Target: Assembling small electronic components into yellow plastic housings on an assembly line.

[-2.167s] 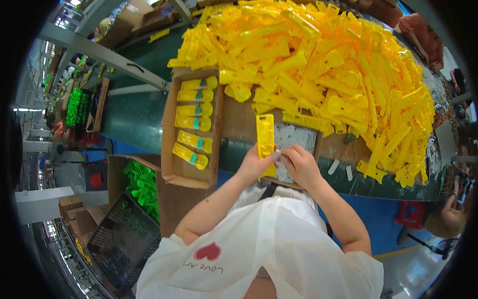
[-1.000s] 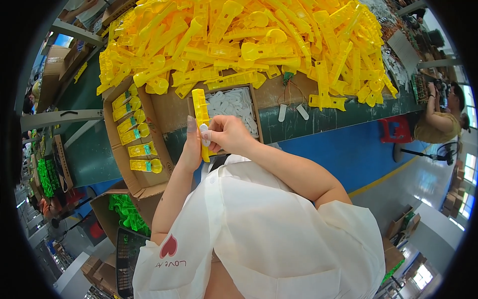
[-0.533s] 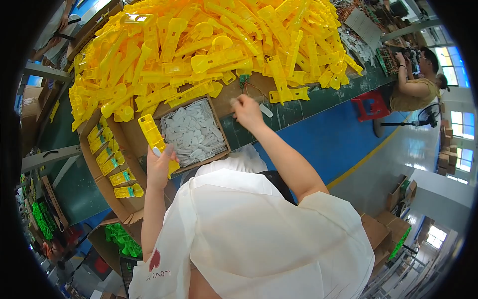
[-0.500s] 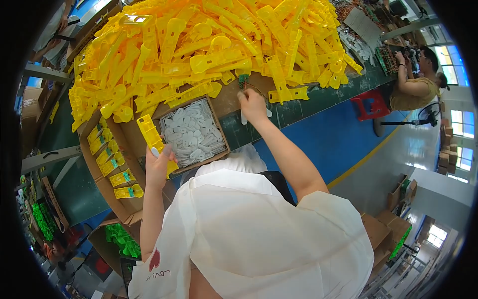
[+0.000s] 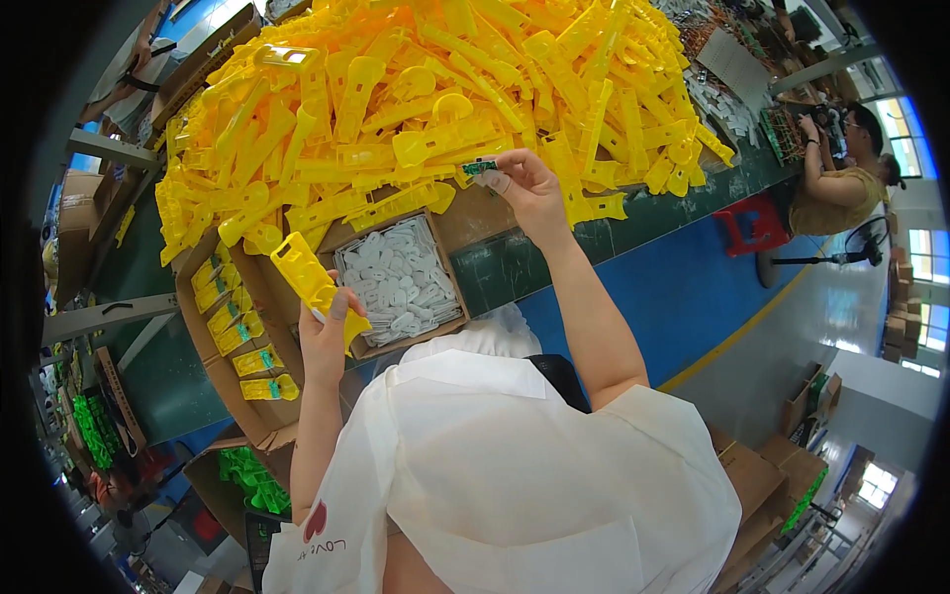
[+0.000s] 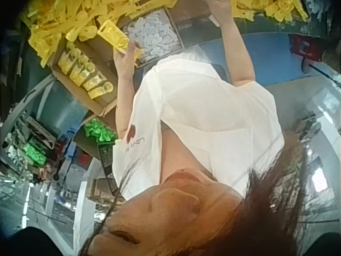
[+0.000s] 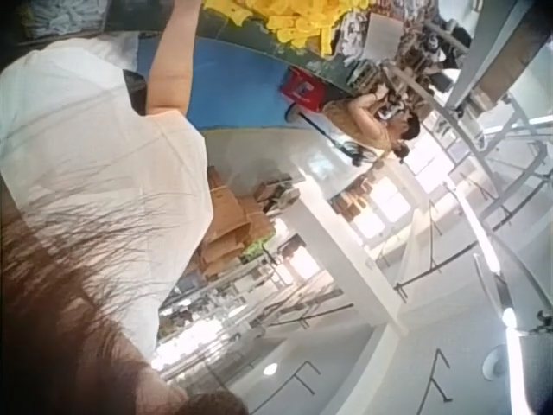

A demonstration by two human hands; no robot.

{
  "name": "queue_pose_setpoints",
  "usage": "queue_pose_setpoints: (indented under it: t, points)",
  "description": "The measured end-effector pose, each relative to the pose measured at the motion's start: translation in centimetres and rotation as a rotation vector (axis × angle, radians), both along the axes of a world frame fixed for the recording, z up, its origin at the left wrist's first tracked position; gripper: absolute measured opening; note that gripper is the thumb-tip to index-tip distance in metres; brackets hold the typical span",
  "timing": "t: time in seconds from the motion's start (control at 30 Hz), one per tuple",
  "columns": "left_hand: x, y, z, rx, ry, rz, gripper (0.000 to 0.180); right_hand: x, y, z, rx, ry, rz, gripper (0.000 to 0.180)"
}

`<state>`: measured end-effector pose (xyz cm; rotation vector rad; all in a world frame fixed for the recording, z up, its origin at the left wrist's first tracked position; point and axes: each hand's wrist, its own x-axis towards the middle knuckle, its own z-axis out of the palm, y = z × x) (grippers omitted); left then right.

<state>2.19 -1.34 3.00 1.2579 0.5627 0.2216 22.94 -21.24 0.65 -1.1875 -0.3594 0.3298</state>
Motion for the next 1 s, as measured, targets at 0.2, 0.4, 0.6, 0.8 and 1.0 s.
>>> queue_pose_setpoints:
  t: [0.2, 0.4, 0.6, 0.8, 1.0]
  points:
    - [3.6, -0.1, 3.8, 0.289, -0.207, -0.031, 0.036, -3.6, 4.7, 3.1, 0.065, 0.017, 0.393, 0.013]
    - [3.6, 0.7, 3.1, 0.516, -0.13, 0.008, 0.023, -8.0, 7.3, 3.7, -0.099, 0.161, 0.609, 0.012]
    - [1.6, 1.1, 2.7, 0.425, 0.009, -0.12, 0.029, -8.6, 7.1, 4.0, -0.481, 0.175, 0.665, 0.017]
    - [1.1, 0.9, 1.9, 0.284, 0.025, -0.039, 0.031, -9.3, 7.6, 4.3, -0.626, -0.191, 0.582, 0.016]
    - [0.6, 2.4, 1.8, -0.287, 0.005, 0.008, 0.066, -9.6, 7.8, 4.5, -0.147, 0.469, 0.521, 0.014]
